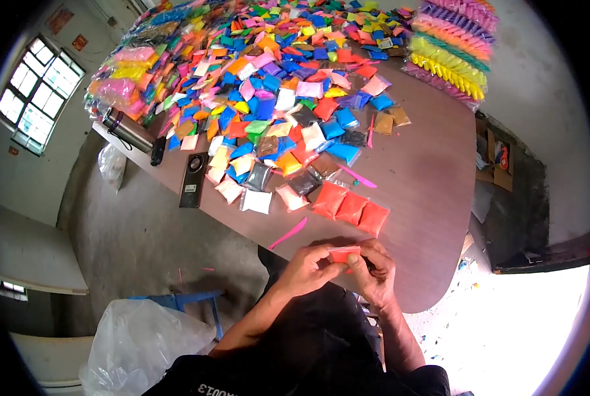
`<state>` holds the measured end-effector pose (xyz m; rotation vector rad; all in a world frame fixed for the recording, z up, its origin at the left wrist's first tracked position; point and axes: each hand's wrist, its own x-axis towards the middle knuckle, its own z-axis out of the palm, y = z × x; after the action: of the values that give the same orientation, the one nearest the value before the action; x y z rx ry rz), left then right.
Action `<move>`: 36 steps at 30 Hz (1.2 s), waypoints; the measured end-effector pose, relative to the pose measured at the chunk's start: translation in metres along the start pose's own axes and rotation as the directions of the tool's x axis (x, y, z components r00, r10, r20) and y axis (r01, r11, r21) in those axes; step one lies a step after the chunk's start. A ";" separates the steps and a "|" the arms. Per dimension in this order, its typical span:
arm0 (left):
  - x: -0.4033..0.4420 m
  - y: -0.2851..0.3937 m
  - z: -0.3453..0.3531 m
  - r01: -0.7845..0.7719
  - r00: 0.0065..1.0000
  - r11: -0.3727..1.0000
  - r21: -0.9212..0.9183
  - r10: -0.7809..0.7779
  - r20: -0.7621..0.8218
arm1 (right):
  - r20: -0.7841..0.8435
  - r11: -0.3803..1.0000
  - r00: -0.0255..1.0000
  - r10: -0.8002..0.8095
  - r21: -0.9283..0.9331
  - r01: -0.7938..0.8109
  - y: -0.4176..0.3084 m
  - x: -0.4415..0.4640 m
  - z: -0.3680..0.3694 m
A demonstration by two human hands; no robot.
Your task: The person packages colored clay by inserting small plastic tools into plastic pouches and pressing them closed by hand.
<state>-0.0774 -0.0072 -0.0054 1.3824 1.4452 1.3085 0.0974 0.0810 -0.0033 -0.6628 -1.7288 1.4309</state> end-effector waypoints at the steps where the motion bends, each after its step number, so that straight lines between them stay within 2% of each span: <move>1: 0.001 0.010 0.000 0.020 1.000 0.999 -0.030 -0.020 -0.002 | -0.008 1.000 1.000 0.010 0.004 -0.010 0.001 -0.001 -0.001; 6: 0.002 0.006 0.005 0.012 1.000 0.992 -0.125 -0.014 -0.014 | -0.034 1.000 0.999 0.019 0.011 -0.018 0.008 -0.002 -0.004; 8: 0.000 -0.003 0.003 0.023 1.000 0.999 -0.029 -0.023 0.012 | -0.023 0.997 0.998 0.067 0.029 -0.066 -0.002 0.000 0.000; 12: 0.001 -0.004 0.002 0.034 0.999 0.999 -0.018 -0.034 0.006 | -0.029 0.997 0.996 0.079 -0.005 -0.079 -0.002 0.000 0.001; 15: 0.002 0.002 0.002 0.008 1.000 0.999 -0.032 -0.008 -0.006 | 0.034 0.997 0.996 0.082 -0.002 -0.082 0.004 -0.001 -0.003; 21: 0.003 0.007 0.002 0.032 0.999 0.994 -0.109 -0.031 0.006 | -0.068 0.987 0.990 0.121 0.119 -0.112 0.010 -0.003 -0.004; 24: 0.002 -0.006 0.004 0.018 1.000 0.997 -0.074 -0.018 0.000 | -0.077 0.990 0.989 0.127 0.071 -0.122 0.009 -0.003 -0.004; 26: 0.001 -0.007 0.002 0.023 1.000 1.000 -0.022 -0.023 -0.008 | -0.061 0.971 0.974 0.218 0.112 -0.211 0.005 -0.004 -0.003; 30: 0.001 -0.002 0.002 -0.029 0.999 1.000 -0.002 0.029 -0.020 | -0.050 0.983 0.989 0.141 0.129 -0.133 0.006 -0.003 -0.001; 35: 0.003 0.012 0.008 -0.036 0.995 0.989 -0.145 0.023 -0.093 | -0.051 0.987 0.989 0.138 0.088 -0.133 0.007 -0.003 -0.003; 36: 0.003 0.010 0.006 0.005 0.999 0.990 -0.140 -0.012 -0.050 | -0.041 0.987 0.991 0.131 0.099 -0.127 0.006 -0.003 -0.002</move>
<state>-0.0699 -0.0047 0.0035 1.2587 1.3638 1.4206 0.1001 0.0805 -0.0100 -0.7614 -1.5939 1.5646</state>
